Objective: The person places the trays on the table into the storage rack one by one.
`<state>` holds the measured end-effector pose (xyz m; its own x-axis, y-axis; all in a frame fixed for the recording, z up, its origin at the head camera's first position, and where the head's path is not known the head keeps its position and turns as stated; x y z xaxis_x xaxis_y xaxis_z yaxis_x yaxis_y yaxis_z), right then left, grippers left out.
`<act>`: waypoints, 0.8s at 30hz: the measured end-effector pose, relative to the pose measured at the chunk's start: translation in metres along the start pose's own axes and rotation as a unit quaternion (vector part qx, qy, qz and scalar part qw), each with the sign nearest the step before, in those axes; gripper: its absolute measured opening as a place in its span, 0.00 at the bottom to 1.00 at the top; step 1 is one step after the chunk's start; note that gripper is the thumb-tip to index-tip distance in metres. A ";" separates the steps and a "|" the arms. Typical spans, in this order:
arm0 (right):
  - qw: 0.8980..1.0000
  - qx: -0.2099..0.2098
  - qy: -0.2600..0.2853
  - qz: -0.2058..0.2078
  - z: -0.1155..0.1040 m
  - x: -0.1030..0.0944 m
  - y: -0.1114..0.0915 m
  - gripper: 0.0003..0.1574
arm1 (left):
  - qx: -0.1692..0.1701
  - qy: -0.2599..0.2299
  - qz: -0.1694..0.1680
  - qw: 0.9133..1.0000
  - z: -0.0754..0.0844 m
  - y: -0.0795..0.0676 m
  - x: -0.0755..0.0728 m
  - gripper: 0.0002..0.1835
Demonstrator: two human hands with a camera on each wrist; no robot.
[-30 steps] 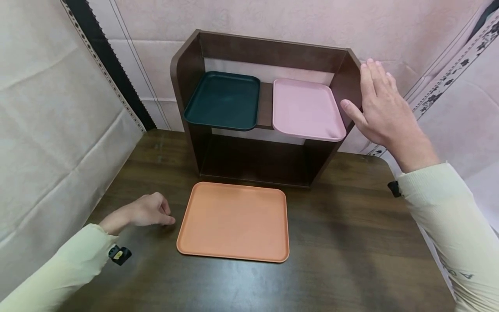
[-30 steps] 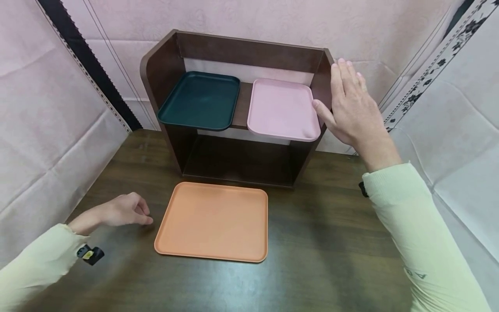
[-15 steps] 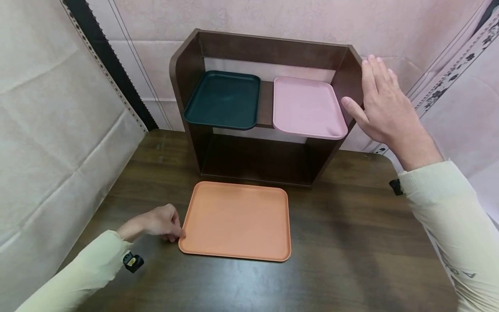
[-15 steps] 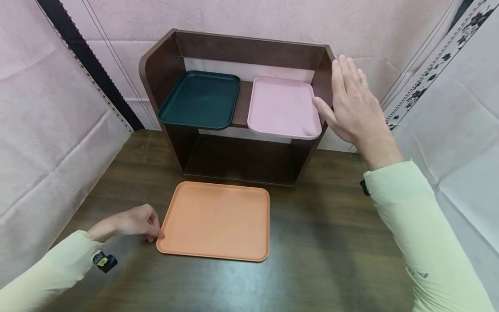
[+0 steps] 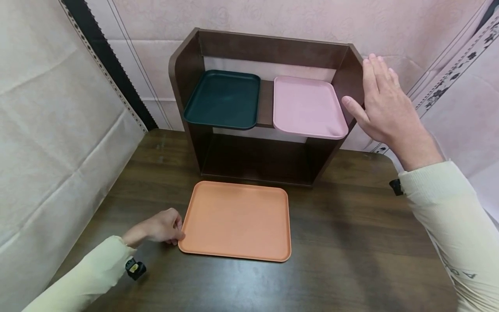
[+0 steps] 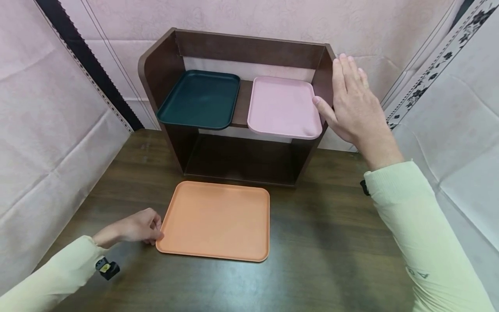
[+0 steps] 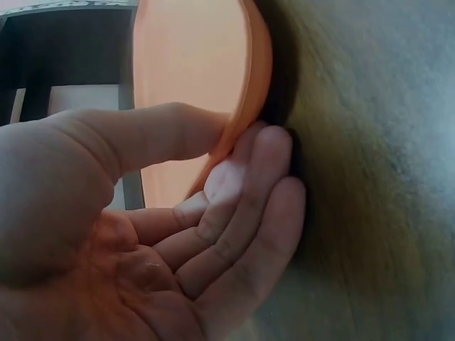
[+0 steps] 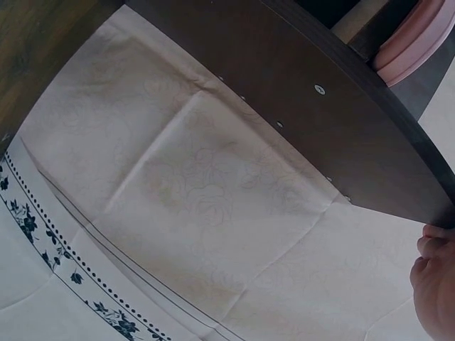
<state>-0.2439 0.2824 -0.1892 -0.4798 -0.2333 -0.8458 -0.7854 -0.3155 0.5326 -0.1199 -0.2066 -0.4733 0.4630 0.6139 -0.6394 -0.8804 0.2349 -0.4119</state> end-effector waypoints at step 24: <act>1.000 0.009 0.001 0.004 0.001 0.000 -0.001 0.54 | 0.011 -0.264 -0.035 0.964 -0.029 -0.002 0.012 0.14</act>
<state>-0.2441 0.2836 -0.1899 -0.4851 -0.2373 -0.8417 -0.7886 -0.2973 0.5383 -0.1101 -0.2216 -0.4986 0.4104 0.8922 -0.1886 -0.8534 0.3028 -0.4243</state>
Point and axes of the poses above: each hand's wrist, its own y-axis towards the middle knuckle, its own x-axis out of the palm, z = x × y, the point moved 5 cm from there along y, towards the middle knuckle, and after that the axes turned 12 degrees about z, right-handed, at the moved point
